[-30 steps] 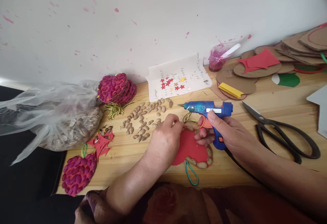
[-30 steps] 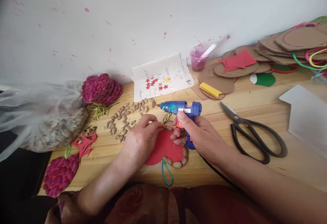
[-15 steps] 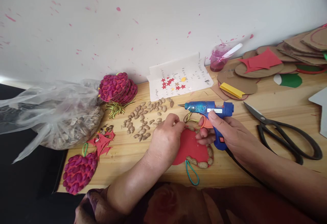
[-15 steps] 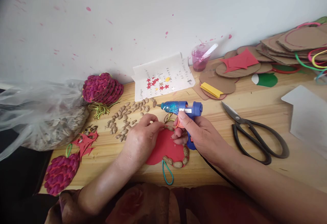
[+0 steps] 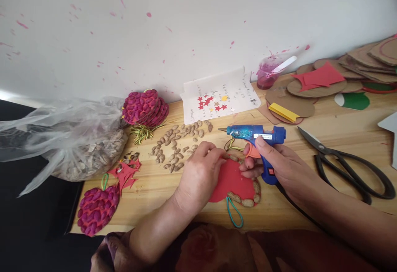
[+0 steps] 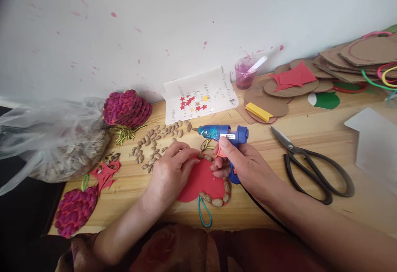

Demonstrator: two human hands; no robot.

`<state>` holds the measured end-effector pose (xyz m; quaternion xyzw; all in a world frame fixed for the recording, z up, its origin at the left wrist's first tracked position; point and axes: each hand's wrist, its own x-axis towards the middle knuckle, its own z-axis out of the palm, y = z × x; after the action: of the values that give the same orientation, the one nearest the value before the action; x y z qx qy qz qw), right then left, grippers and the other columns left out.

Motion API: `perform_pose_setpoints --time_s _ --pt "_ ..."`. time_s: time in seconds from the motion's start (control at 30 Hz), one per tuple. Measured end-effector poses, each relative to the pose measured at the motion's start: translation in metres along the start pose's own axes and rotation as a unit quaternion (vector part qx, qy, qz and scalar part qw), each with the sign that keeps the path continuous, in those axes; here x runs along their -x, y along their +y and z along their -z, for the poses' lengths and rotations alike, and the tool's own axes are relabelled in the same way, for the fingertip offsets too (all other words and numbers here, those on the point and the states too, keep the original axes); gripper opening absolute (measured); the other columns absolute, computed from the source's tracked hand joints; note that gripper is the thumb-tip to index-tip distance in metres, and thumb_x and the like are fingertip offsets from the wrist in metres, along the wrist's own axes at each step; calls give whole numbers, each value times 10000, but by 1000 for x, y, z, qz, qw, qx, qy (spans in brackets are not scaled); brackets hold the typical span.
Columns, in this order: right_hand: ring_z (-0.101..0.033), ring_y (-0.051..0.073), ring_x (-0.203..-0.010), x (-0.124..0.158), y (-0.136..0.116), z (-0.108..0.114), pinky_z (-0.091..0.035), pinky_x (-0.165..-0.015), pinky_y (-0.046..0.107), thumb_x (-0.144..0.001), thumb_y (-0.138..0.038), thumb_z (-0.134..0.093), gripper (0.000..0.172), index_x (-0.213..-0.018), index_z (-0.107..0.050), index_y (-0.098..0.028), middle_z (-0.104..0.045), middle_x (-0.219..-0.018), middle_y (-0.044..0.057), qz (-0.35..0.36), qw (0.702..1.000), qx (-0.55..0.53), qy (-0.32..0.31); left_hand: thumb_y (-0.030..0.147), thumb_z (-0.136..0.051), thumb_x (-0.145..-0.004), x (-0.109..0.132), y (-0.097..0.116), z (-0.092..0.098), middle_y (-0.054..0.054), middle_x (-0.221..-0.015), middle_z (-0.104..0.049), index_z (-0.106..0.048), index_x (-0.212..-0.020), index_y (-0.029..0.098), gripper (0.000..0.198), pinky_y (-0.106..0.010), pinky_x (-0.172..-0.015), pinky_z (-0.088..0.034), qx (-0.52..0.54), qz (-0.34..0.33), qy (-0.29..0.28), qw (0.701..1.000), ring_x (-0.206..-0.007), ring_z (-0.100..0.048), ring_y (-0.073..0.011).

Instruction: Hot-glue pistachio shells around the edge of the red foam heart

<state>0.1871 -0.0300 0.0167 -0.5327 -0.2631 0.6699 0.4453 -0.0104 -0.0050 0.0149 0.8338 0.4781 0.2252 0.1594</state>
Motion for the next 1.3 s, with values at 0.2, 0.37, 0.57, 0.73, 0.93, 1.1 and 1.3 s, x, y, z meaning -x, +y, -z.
perform_pose_setpoints --time_s 0.2,0.37,0.57,0.73,0.93,1.1,1.3 --pt "-697 158 -636 1 0 0 -637 -624 268 -805 -647 -672 475 -675 -652 -191 -653 -630 -4 6 1000 2 -5 161 -618 -920 -1 -2 -7 -22 -933 -631 -731 -976 216 137 -248 -724 -520 -42 -13 5 999 -787 -629 -135" --pt "-697 158 -644 0 -1 0 -632 -626 262 -819 -640 -662 475 -678 -645 -186 -647 -632 -3 -1 1000 9 -2 155 -591 -935 -2 -2 -8 -23 -906 -634 -744 -952 218 166 -242 -707 -509 -62 -16 -4 998 -778 -625 -132" --pt "-692 156 -669 1 -2 0 -626 -641 261 -828 -636 -655 472 -705 -641 -181 -643 -654 -1 -8 1000 8 -11 158 -586 -942 -1 -3 -9 -15 -906 -622 -741 -951 224 169 -233 -683 -486 -75 -15 -6 997 -750 -606 -117" --pt "-688 151 -671 2 -2 0 -621 -648 258 -837 -627 -653 452 -736 -643 -186 -642 -659 -7 -10 1000 5 -16 158 -572 -948 -1 -3 -9 -11 -891 -614 -743 -960 232 187 -231 -675 -482 -85 -19 -7 996 -741 -596 -115" --pt "-687 154 -666 1 -1 1 -621 -649 263 -839 -626 -652 468 -715 -652 -174 -645 -669 12 -10 1000 10 -14 100 -562 -927 -1 -2 -9 -9 -880 -607 -744 -953 238 231 -236 -647 -478 -100 -23 -14 995 -733 -598 -124" --pt "-690 170 -663 0 -1 1 -625 -638 268 -791 -642 -695 476 -674 -653 -182 -638 -652 20 -8 1000 2 -6 105 -553 -937 -1 -3 -7 -13 -902 -620 -730 -980 237 224 -246 -689 -512 -78 -22 -15 997 -769 -618 -133" --pt "-696 175 -645 -1 0 1 -633 -624 273 -760 -666 -707 481 -683 -662 -193 -637 -641 12 -7 1000 -8 -7 64 -482 -959 10 -4 -2 -48 -1038 -613 -606 -1214 176 305 -246 -831 -547 -11 -21 -22 999 -895 -623 -134"
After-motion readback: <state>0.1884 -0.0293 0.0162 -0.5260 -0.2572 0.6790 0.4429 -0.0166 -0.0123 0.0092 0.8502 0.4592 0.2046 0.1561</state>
